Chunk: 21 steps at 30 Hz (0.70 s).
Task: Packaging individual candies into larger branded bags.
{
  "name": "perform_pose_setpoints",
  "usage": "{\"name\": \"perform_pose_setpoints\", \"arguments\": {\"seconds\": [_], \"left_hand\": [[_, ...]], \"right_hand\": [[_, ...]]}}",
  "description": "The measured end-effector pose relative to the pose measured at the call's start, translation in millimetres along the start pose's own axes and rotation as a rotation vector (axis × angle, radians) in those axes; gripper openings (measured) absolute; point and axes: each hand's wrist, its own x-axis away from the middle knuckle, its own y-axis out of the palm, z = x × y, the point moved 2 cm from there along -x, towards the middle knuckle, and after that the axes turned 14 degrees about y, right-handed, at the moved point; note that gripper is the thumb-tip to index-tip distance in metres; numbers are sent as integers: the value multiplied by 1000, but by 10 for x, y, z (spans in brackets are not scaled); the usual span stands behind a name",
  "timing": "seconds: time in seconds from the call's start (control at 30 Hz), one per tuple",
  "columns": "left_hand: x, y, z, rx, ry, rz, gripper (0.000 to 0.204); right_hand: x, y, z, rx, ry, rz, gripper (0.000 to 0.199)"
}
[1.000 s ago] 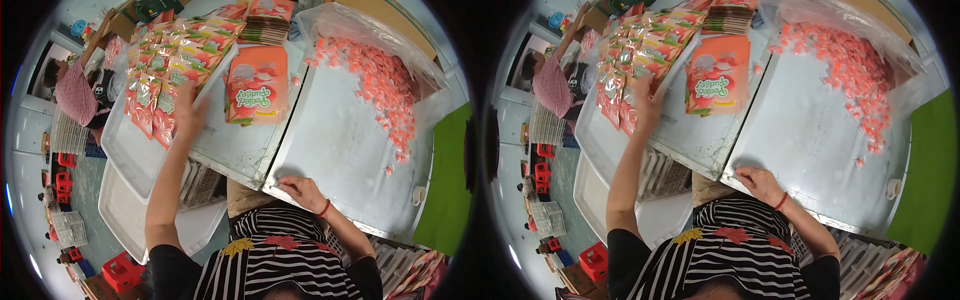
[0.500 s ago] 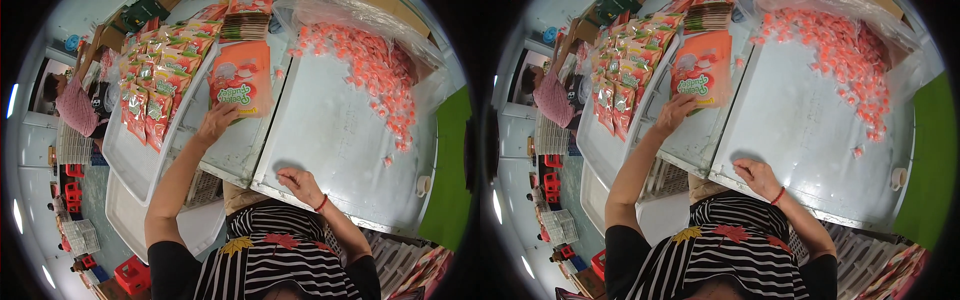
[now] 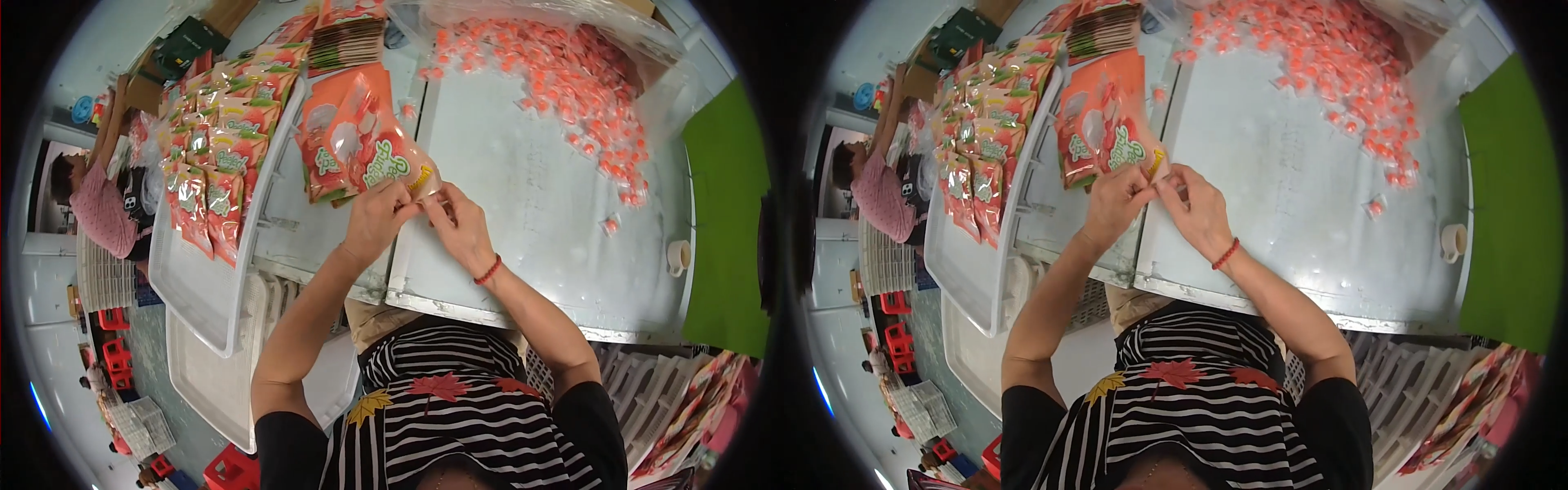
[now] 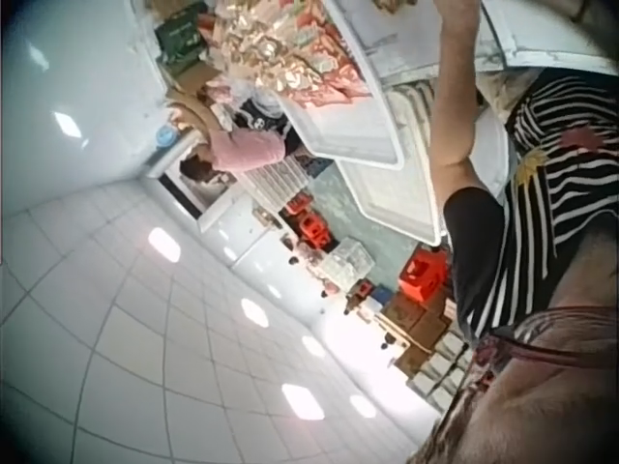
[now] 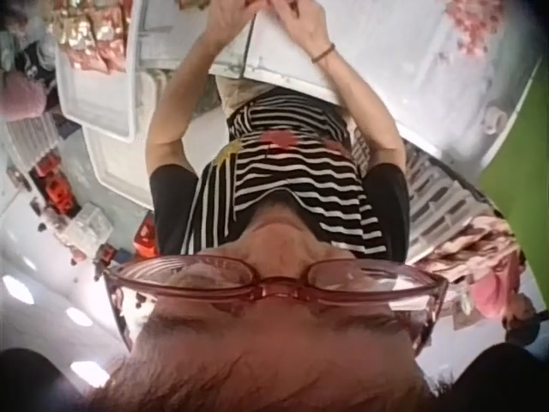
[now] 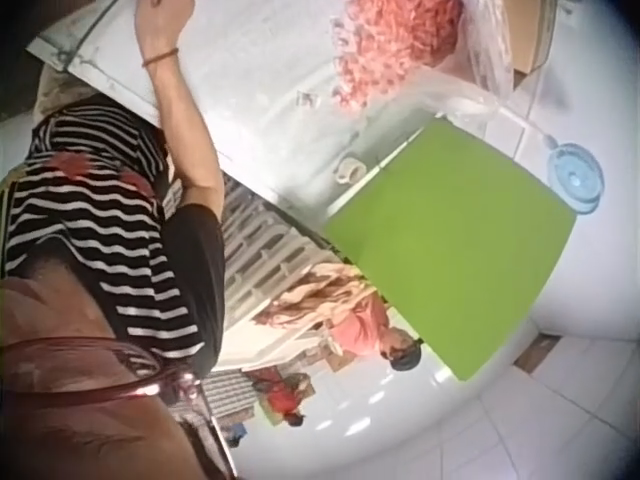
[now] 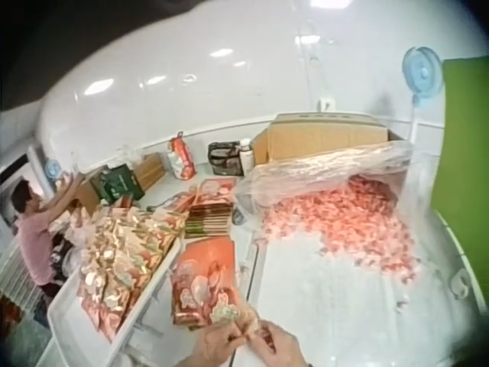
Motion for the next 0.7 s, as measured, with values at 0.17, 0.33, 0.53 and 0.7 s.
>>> {"name": "perform_pose_setpoints", "arguments": {"seconds": [0.17, 0.33, 0.53, 0.7], "left_hand": [[10, 76, 32, 144, -74, 1, 18], [18, -39, -63, 144, -204, -29, 11], [-105, 319, 298, -393, -87, -149, 30], [-95, 560, 384, -329, 52, -36, 39]], "right_hand": [[-14, -97, 115, 129, -38, -67, 18], [-65, -233, 198, 83, 51, -68, 17], [58, -207, 104, 184, -156, 180, 13], [65, -230, 336, 656, -338, 122, 13]]}}
